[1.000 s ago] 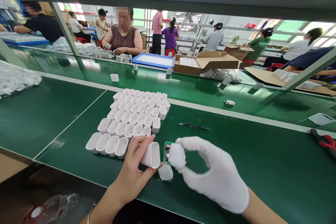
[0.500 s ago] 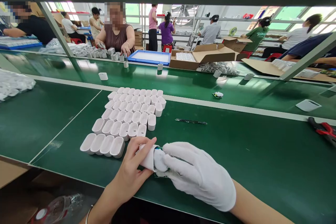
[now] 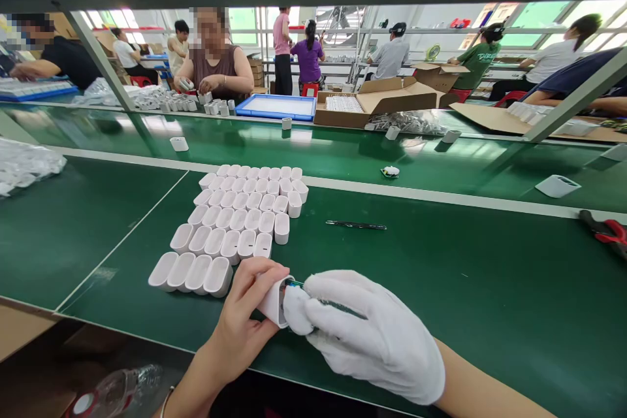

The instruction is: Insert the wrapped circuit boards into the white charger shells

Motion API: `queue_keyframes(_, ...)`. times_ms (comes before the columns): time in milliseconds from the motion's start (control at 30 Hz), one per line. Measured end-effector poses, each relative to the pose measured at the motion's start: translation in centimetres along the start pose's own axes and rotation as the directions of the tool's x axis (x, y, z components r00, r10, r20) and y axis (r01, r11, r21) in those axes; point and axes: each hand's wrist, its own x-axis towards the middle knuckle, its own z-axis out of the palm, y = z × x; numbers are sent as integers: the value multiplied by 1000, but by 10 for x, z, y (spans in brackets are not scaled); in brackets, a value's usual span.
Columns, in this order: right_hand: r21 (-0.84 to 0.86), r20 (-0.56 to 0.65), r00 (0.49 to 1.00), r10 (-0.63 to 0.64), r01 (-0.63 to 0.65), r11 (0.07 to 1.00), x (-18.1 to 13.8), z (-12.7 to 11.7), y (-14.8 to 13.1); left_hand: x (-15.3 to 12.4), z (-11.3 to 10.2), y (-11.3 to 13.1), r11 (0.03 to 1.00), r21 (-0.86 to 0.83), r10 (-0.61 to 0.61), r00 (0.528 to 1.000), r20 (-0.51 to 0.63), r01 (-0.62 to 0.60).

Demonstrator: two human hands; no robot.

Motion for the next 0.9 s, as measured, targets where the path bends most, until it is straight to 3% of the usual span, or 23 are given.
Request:
queue_keyframes(333, -117, 99, 995, 29, -17, 993, 1, 6, -6, 1, 2, 1, 999, 28, 34, 999, 11, -34)
queue_keyframes(400, -38, 91, 994, 59, -56, 998, -1, 7, -6, 0, 2, 2, 999, 34, 17, 999, 31, -18)
queue_keyframes(467, 149, 62, 977, 204, -211, 966, -3, 9, -6, 0, 2, 3, 1000, 24, -15, 999, 43, 14)
queue_keyframes(533, 428, 115, 891, 440, -444, 787, -4, 11, -5, 1, 2, 4, 999, -3, -35, 997, 66, 36)
queue_keyframes(600, 649, 316, 749, 582, -618, 444, -2, 14, -6, 2, 1, 6, 999, -30, -29, 994, 101, 32)
queue_keyframes(667, 724, 528, 656, 540, -679, 118, 3, 18, -7, 3, 0, 7, 998, -42, -32, 989, 142, 38)
queue_keyframes(733, 727, 625, 627, 465, -684, -55, 8, 22, -9, 3, -2, 8, 996, -43, -70, 980, 185, 79)
queue_keyframes(800, 727, 626, 624, 468, -684, -61, 10, 25, -12, 3, -4, 8, 991, -40, -116, 967, 229, 128)
queue_keyframes(900, 709, 458, 620, 637, -687, 160, 4, 28, -16, 1, -4, 7, 990, -33, -128, 962, 240, 140)
